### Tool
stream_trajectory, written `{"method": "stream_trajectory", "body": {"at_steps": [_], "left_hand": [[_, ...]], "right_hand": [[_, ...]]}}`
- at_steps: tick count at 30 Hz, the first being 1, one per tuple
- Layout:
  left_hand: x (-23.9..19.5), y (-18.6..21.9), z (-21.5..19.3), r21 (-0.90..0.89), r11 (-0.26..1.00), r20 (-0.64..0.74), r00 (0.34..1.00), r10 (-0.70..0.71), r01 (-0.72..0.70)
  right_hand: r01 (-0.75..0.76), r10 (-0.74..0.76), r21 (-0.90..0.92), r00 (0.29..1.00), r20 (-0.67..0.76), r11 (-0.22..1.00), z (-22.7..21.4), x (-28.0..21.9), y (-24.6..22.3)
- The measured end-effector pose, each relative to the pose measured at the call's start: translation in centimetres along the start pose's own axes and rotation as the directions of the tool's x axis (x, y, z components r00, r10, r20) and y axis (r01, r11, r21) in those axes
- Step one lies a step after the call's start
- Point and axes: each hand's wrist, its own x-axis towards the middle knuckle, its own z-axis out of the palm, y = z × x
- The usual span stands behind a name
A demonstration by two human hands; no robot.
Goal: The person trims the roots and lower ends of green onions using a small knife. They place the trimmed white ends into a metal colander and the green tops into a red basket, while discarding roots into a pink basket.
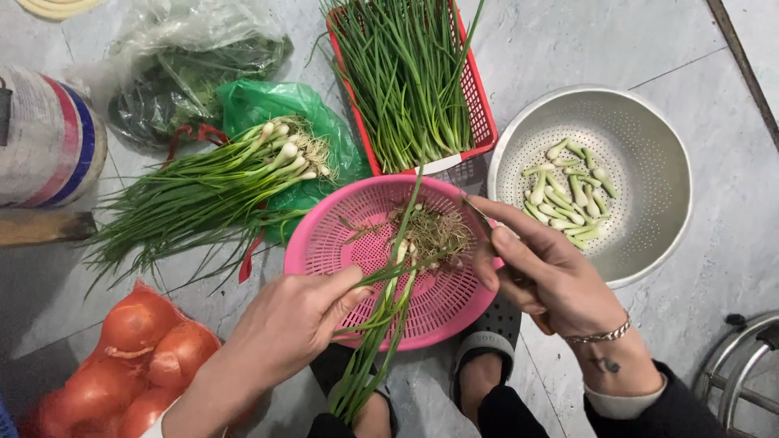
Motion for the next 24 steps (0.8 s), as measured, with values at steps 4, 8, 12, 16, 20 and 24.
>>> {"method": "stream_trajectory", "body": {"at_steps": [4, 8, 12, 16, 20, 24], "left_hand": [[-0.2, -0.4, 0.4, 0.022, 0.998, 0.043, 0.997, 0.059, -0.06], [-0.3, -0.3, 0.6, 0.022, 0.993, 0.077, 0.991, 0.114, -0.116], [-0.4, -0.4, 0.5, 0.018, 0.991, 0.101, 0.986, 0.131, -0.134], [-0.6, -0.8, -0.7, -0.096, 0.991, 0.123, 0.987, 0.103, -0.091], [-0.9, -2.0, -1.9, -0.248, 0.964, -0.053, 0.995, 0.084, -0.095], [-1.5, -2.3, -4.2, -0.619, 0.757, -0.236, 0.969, 0.075, -0.209]], "right_hand": [[0.01, -0.008, -0.048, 0.999, 0.032, 0.999, 0.4, 1.0, -1.7], [-0.018, 0.021, -0.074, 0.999, 0.034, 0.997, 0.6, 2.1, -2.1], [-0.056, 0.054, -0.039, 0.997, -0.058, 0.998, 0.4, 2.5, -1.3], [0.023, -0.025, -0.073, 0.999, -0.02, 0.997, -1.6, 2.4, -0.4], [-0.167, 0.123, -0.319, 0.98, -0.154, 0.933, -1.9, 2.2, 0.2], [-0.221, 0.176, -0.687, 0.975, -0.136, 0.693, -3.5, 3.2, 4.1]]}}
